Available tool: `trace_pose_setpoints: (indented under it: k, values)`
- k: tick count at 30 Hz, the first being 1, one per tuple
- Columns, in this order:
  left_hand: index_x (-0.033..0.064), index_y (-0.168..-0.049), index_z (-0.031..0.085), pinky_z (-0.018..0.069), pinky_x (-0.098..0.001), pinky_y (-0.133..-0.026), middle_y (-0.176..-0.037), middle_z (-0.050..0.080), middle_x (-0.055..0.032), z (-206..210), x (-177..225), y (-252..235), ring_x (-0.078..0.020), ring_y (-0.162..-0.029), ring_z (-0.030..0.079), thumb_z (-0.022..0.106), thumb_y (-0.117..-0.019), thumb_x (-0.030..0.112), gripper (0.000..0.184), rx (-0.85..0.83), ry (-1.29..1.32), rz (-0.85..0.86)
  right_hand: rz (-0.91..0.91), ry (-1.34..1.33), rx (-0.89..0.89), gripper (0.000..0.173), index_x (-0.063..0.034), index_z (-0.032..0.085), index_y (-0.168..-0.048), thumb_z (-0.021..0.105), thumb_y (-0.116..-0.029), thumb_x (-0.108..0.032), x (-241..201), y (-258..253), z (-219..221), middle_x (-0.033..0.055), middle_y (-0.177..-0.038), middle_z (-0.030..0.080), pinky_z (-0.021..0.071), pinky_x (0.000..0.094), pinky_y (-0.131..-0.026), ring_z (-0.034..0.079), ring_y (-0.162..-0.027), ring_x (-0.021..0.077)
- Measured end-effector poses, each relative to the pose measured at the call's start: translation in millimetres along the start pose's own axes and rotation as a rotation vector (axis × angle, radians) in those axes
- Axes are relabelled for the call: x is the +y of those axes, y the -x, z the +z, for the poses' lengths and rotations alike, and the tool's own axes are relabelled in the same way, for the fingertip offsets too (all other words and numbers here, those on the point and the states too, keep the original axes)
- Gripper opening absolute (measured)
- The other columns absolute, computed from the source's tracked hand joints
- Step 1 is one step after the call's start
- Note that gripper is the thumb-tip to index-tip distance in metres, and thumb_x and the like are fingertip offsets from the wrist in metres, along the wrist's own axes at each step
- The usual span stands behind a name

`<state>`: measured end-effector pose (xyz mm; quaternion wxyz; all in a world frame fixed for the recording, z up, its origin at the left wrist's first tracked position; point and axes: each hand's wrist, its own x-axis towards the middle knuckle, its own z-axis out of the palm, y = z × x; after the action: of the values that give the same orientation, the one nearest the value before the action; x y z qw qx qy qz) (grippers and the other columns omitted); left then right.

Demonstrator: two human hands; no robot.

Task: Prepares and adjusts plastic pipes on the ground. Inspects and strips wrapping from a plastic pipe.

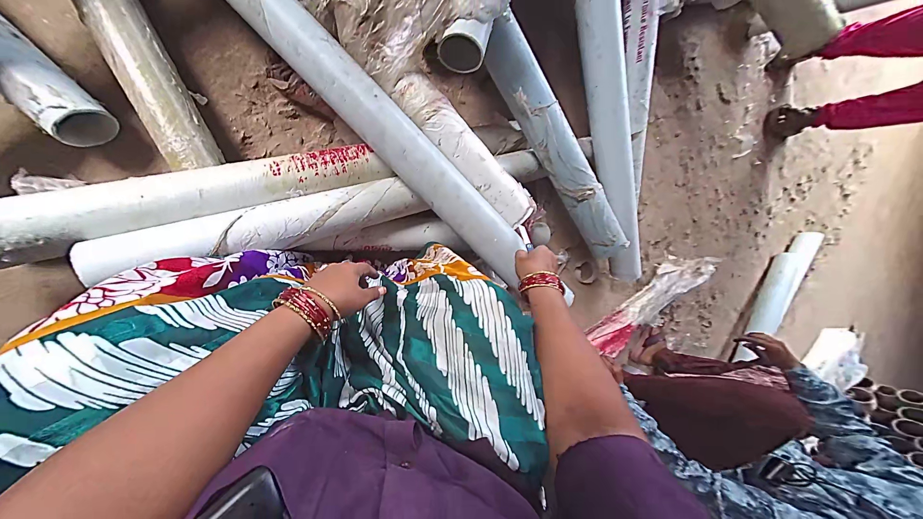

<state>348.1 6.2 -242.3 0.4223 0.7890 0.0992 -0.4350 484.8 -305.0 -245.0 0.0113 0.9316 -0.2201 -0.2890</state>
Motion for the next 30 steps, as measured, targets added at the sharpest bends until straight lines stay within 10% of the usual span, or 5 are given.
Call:
trace_pose_setpoints:
  k: [17, 22, 30]
  values:
    - [0.0023, -0.136, 0.063, 0.0409, -0.0626, -0.108, -0.127, 0.068, -0.0211, -2, 7, -17, -0.0400, -0.123, 0.062, 0.061, -0.1055, 0.028, 0.040, -0.050, -0.021, -0.016, -0.141, -0.200, 0.055, 0.024, 0.0035, 0.068, -0.119, 0.057, -0.1015, -0.007, 142, -8, -17, 0.0296, -0.107, 0.067, 0.0469, 0.0615, -0.090, 0.064, -0.100, 0.0429]
    - [0.0010, -0.135, 0.064, 0.0400, -0.0620, -0.108, -0.126, 0.068, -0.0219, 6, 12, -18, -0.0405, -0.123, 0.061, 0.060, -0.1058, 0.026, 0.039, -0.062, -0.055, -0.023, -0.421, -0.299, 0.120, 0.025, 0.0045, 0.073, -0.116, 0.064, -0.0998, -0.011, 100, -7, -5, 0.0260, -0.107, 0.072, 0.0494, 0.0555, -0.093, 0.069, -0.101, 0.0370]
    - [0.0022, -0.134, 0.065, 0.0414, -0.0625, -0.107, -0.125, 0.069, -0.0210, 5, 7, -22, -0.0403, -0.122, 0.062, 0.060, -0.1059, 0.028, 0.038, -0.059, -0.060, -0.057, -0.302, 0.001, 0.180, 0.026, 0.0098, 0.070, -0.107, 0.056, -0.1026, -0.011, 40, 2, 13, 0.0316, -0.110, 0.070, 0.0488, 0.0625, -0.096, 0.067, -0.111, 0.0480]
